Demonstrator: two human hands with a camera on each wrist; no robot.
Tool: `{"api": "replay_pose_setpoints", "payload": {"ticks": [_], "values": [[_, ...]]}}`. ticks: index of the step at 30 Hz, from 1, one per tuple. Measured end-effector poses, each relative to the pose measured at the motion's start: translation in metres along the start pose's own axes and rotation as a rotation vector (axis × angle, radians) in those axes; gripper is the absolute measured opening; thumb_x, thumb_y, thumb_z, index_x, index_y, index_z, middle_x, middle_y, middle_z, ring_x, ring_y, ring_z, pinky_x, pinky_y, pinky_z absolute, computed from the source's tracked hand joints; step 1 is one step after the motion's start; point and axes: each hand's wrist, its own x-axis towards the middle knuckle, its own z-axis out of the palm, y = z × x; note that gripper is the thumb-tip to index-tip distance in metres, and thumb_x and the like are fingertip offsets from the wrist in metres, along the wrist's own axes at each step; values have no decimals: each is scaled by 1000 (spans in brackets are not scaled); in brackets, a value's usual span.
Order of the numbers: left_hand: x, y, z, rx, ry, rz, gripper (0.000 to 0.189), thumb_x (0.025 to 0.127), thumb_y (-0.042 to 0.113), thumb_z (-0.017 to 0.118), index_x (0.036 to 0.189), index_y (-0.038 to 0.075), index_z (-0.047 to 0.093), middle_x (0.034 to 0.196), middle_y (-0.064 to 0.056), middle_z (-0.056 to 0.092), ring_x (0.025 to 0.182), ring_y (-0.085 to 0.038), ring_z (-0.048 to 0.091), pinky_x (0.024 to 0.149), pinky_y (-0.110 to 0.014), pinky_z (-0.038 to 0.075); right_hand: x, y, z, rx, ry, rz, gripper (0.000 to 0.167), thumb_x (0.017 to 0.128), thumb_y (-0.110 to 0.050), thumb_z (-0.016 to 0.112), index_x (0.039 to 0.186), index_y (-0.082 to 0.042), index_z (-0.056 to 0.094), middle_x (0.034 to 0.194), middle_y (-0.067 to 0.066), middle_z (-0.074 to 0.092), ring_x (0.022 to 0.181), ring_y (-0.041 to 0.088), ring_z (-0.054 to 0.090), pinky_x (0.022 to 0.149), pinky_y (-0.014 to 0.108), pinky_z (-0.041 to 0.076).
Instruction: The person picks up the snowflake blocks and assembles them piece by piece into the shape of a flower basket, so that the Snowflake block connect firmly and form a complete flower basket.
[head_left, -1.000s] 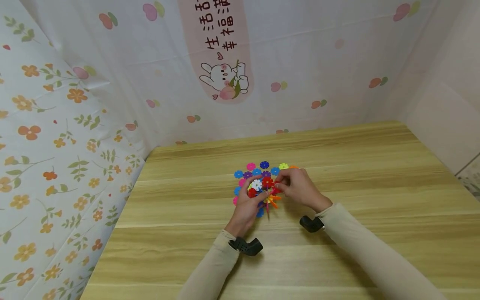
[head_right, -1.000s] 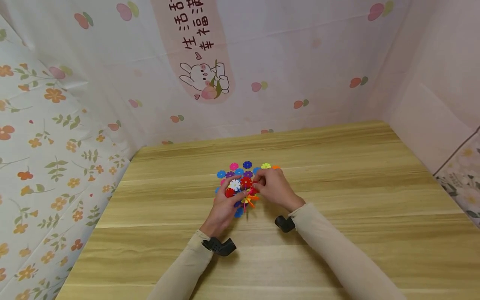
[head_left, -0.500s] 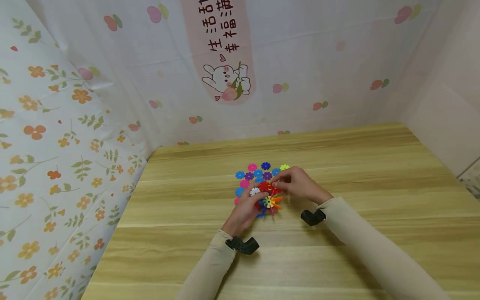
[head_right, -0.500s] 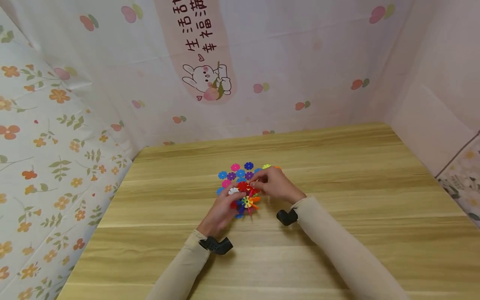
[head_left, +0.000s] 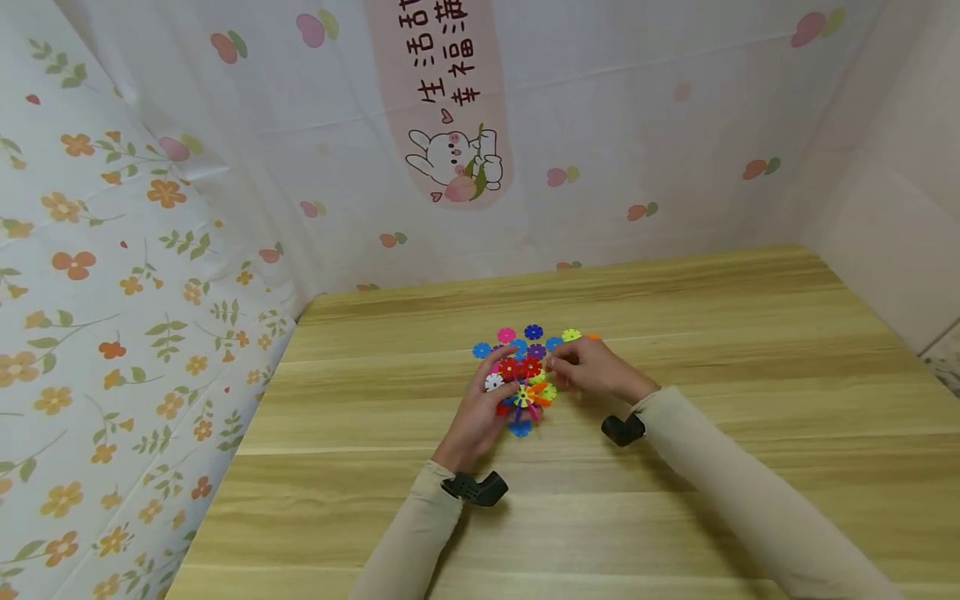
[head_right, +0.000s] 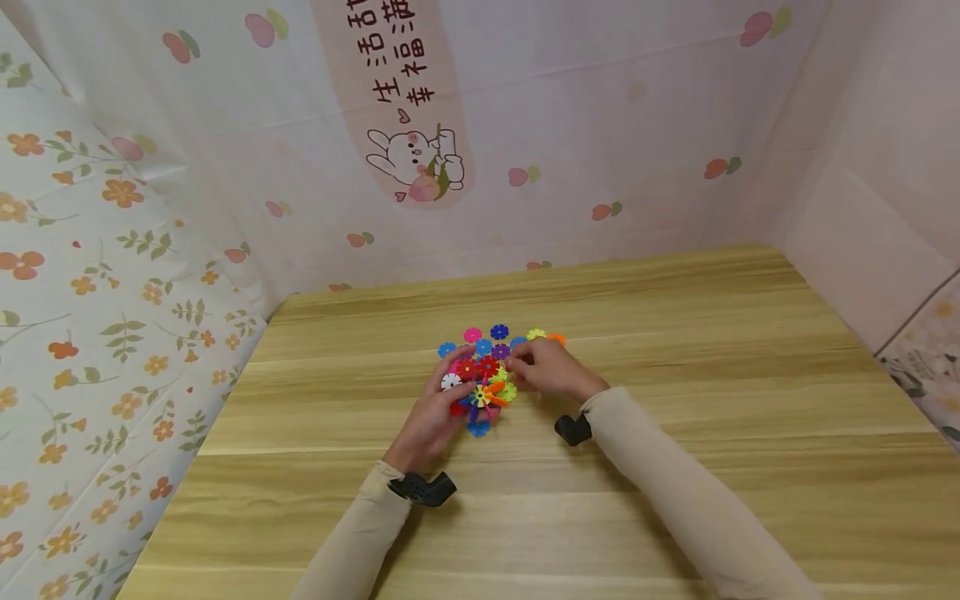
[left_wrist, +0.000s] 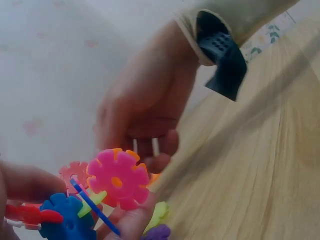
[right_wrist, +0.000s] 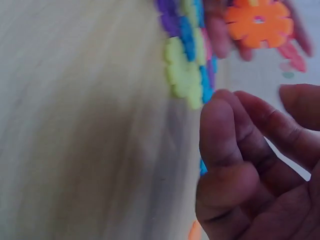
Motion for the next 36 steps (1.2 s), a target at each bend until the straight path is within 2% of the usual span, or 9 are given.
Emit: {"api": "replay_pose_setpoints", "payload": {"ticks": [2, 4, 7, 10, 13, 17, 23, 29, 36], "values": [[0, 0, -1, 0, 4, 16, 42, 96, -1, 42, 132, 19, 49, 132, -14, 39, 96, -28, 56, 67, -41, 54, -1, 3, 3, -47, 4, -30, 13, 92, -7, 56, 95, -1, 67, 76, 8, 63, 60, 16, 54, 54, 30, 46], [0, 1, -2, 7, 6, 27, 40, 96, -1, 42, 131, 16, 50, 130, -14, 41, 97, -28, 56, 67, -40, 54, -1, 3, 8, -146, 19, -76, 10, 86, -5, 64, 94, -2, 67, 79, 5, 63, 65, 13, 54, 59, 29, 47], [1, 1, -3, 23, 28, 39, 39, 95, 0, 43, 129, 17, 51, 129, -14, 43, 97, -26, 55, 66, -37, 54, 2, 2, 15, -281, 26, -106, 17, 77, -11, 76, 90, -4, 67, 79, 2, 62, 69, 13, 52, 64, 29, 47], [1, 0, -4, 33, 45, 44, 39, 94, 0, 47, 130, 16, 51, 130, -14, 43, 99, -26, 54, 68, -36, 53, 5, 1, 21, -386, 30, -91, 21, 72, -16, 80, 83, -7, 65, 74, 0, 58, 69, 14, 49, 64, 29, 45], [1, 0, -3, 53, 56, 54, 42, 92, 0, 52, 130, 16, 50, 135, -9, 37, 104, -26, 52, 75, -34, 51, 6, 1, 23, -410, 33, -57, 21, 69, -14, 80, 78, -8, 62, 71, 0, 54, 68, 16, 47, 63, 30, 43], [2, 0, -3, 57, 68, 59, 44, 90, -2, 56, 130, 17, 51, 140, -4, 31, 106, -25, 51, 82, -31, 48, 4, 2, 20, -353, 39, -49, 20, 70, -7, 78, 75, -8, 58, 70, 1, 51, 67, 17, 45, 61, 31, 40], [2, -2, -4, 44, 86, 19, 43, 91, -3, 53, 128, 20, 52, 136, -6, 36, 97, -27, 58, 77, -34, 52, -5, 5, 9, -154, 51, -31, 7, 83, -2, 64, 82, -7, 60, 71, 2, 56, 61, 15, 51, 55, 29, 45], [3, -4, -3, 12, 88, 10, 43, 91, -1, 54, 129, 19, 50, 132, -11, 42, 96, -26, 57, 78, -33, 51, -17, -8, -3, 83, 119, 0, 3, 89, -3, 59, 90, -1, 58, 75, 16, 62, 58, 32, 58, 54, 34, 49], [5, -3, 0, 10, 120, -6, 40, 92, 4, 54, 129, 19, 50, 129, -12, 44, 100, -27, 55, 75, -33, 51, -20, -18, -3, 126, 172, -41, 10, 89, -2, 58, 99, -2, 59, 74, 17, 63, 62, 38, 58, 52, 32, 49]]}}
